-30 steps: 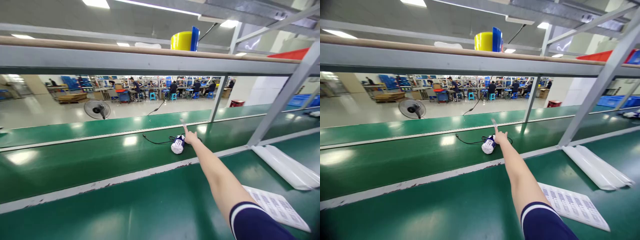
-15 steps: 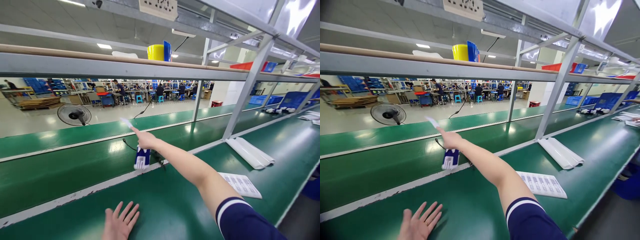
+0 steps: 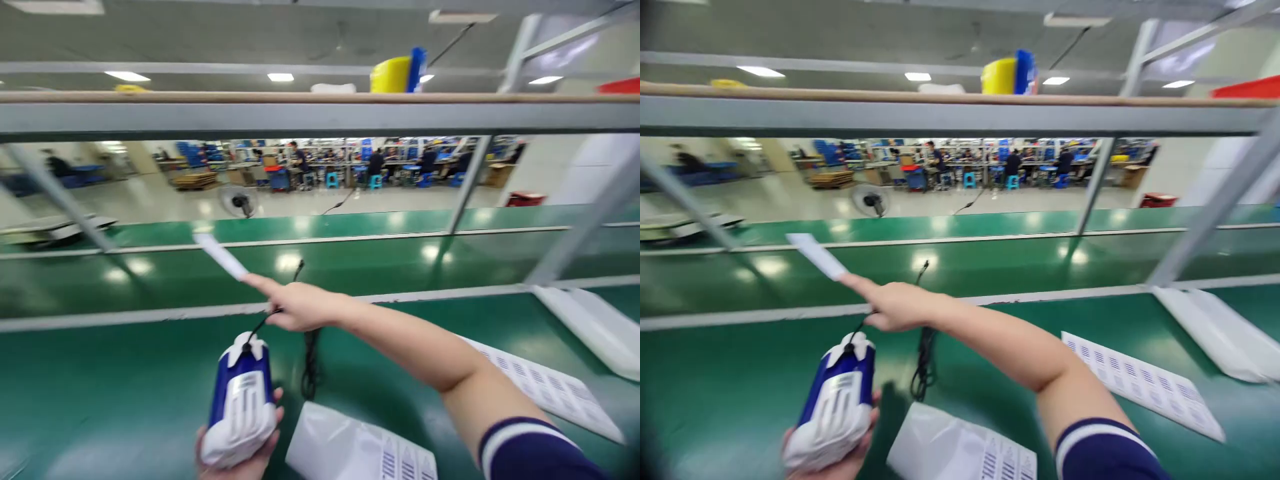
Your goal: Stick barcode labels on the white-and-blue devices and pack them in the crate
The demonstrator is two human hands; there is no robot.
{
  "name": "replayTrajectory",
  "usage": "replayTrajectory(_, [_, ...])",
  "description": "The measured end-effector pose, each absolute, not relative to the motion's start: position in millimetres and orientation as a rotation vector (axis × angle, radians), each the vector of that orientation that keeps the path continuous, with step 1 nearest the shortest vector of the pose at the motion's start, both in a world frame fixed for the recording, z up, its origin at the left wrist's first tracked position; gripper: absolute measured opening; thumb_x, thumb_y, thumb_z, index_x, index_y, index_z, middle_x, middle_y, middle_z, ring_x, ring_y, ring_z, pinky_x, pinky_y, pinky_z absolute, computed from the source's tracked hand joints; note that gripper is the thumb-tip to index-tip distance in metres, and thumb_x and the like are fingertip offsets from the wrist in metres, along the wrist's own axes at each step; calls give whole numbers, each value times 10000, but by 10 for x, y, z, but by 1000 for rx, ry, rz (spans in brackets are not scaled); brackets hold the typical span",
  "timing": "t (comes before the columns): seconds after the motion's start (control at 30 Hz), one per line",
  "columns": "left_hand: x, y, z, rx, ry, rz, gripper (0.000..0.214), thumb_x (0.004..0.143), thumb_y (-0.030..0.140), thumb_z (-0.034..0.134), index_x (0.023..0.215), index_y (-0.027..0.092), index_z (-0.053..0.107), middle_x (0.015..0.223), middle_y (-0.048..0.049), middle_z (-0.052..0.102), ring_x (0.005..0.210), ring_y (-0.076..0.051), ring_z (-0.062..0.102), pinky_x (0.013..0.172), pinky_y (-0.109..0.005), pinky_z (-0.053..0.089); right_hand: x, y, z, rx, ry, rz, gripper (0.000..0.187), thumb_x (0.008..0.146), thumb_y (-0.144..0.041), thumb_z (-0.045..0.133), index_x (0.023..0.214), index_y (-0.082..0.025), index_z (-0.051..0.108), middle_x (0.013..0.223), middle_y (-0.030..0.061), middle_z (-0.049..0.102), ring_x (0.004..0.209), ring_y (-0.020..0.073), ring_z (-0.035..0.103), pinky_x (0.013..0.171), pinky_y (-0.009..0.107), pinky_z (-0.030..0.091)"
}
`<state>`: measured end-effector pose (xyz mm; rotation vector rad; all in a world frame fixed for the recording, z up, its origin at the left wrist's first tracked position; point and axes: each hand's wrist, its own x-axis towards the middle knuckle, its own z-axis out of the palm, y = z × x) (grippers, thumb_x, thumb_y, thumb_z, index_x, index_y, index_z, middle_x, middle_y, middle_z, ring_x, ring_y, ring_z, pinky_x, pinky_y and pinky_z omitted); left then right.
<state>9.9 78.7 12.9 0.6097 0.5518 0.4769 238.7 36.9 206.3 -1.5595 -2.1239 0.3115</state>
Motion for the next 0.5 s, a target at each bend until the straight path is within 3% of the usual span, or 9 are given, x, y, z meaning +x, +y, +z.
replayTrajectory(0.07, [94, 661, 139, 553, 568, 602, 841, 606, 832, 327, 1282, 334, 386, 1016, -43, 679, 1024, -290, 598, 899, -476, 434, 2516, 249, 1981, -1580, -2058, 474, 867, 759, -223, 584, 1444, -194, 53, 724, -29, 606, 612, 134, 556, 616, 247, 436])
replayTrajectory(0.17, [68, 688, 153, 612, 518, 656, 855, 591, 798, 430, 1257, 263, 410, 1069, -75, 642, 1073, -301, 563, 1000, -513, 334, 2743, -52, 1882, -1710, -1856, 706, 731, 872, -317, 409, 1442, -242, -43, 644, -53, 572, 485, 122, 534, 489, 234, 423])
replayTrajectory(0.3, [-74, 812, 290, 913, 483, 604, 824, 518, 507, 739, 1215, 193, 430, 1063, -112, 624, 985, -322, 591, 937, -527, 390, 3013, -618, 1652, -1995, -1778, 300, 681, 870, -359, 321, 1444, -242, -27, 766, 18, 636, 523, 158, 562, 531, 292, 439])
replayTrajectory(0.4, [-82, 850, 508, 1327, 487, 542, 935, 462, 362, 805, 1267, 176, 369, 1176, -121, 565, 1069, -304, 541, 950, -449, 404, 3197, -941, 1336, -2187, -1672, 17, 721, 808, -461, 345, 1438, -202, 112, 755, 70, 641, 440, 185, 523, 455, 328, 393])
replayTrajectory(0.5, [18, 865, 706, 1831, 615, 398, 926, 468, 334, 791, 1281, 229, 362, 1213, -64, 538, 1069, -256, 537, 923, -373, 433, 3315, -1066, 1026, -2277, -1554, -335, 680, 779, -544, 327, 1376, -217, 335, 814, 139, 654, 431, 203, 499, 425, 363, 332])
